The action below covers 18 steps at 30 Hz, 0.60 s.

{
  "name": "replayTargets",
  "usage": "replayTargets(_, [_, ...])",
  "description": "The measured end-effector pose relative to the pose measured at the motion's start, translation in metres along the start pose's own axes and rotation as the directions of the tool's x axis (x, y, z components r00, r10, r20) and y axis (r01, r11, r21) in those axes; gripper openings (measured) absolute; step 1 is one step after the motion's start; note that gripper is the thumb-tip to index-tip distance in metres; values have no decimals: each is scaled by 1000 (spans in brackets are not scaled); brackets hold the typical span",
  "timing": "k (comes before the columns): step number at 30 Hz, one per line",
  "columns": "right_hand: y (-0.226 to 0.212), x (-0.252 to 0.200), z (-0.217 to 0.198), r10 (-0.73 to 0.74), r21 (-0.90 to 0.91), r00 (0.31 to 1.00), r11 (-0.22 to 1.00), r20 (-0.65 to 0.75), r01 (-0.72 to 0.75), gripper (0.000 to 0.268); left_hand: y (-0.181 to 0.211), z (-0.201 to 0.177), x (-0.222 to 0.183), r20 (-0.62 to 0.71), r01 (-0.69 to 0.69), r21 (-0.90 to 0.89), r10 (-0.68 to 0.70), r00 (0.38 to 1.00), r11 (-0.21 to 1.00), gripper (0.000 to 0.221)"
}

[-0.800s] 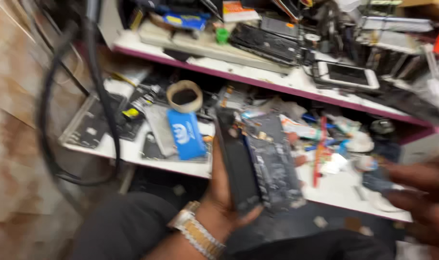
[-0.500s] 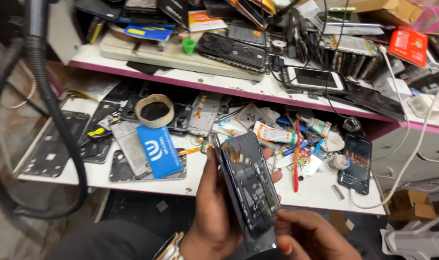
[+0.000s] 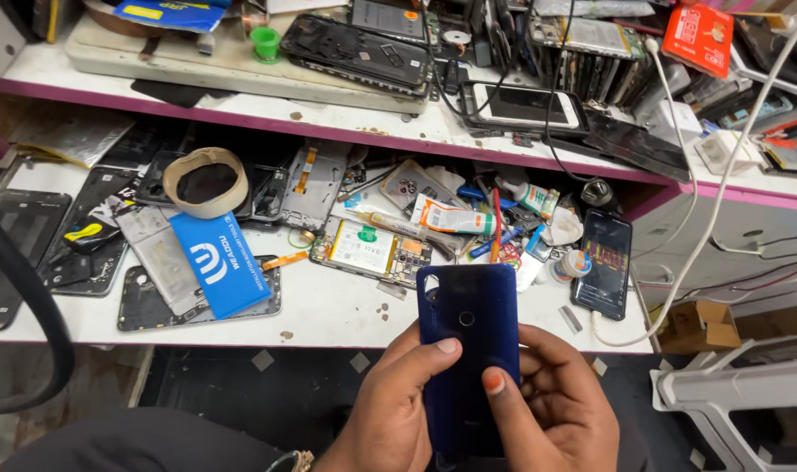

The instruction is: The person applies adhesive from a small tube onto the internal frame of a disassembled mobile phone before reattaching the rear cover.

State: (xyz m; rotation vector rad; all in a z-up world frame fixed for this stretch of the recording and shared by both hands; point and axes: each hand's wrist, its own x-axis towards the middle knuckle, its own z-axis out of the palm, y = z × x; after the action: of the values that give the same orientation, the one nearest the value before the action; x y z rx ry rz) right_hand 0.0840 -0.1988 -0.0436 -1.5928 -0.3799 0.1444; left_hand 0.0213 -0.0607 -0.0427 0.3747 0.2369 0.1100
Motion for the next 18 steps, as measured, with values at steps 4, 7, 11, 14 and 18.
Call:
replayTargets(4, [4, 6, -3, 71, 50, 997, 996, -8, -71, 47, -1, 4, 3, 7, 45, -59, -45, 999, 997, 50])
replayTargets(7, [5, 7, -6, 93, 50, 995, 995, -21, -92, 46, 3, 12, -1, -57, 52, -112, -59, 997, 992, 57])
replayTargets(11, [8, 9, -7, 107, 51, 993, 993, -39, -105, 45, 14, 16, 0, -118, -88, -29, 84, 990, 996, 56])
replayTargets(14, [12, 13, -7, 106, 42, 994, 994, -13, -106, 46, 17, 14, -2, -70, -97, -36, 94, 993, 995, 53])
replayTargets(18, [14, 14, -8, 129, 71, 991, 989, -22, -127, 45, 17, 11, -2, 26, -128, -15, 128, 991, 992, 55])
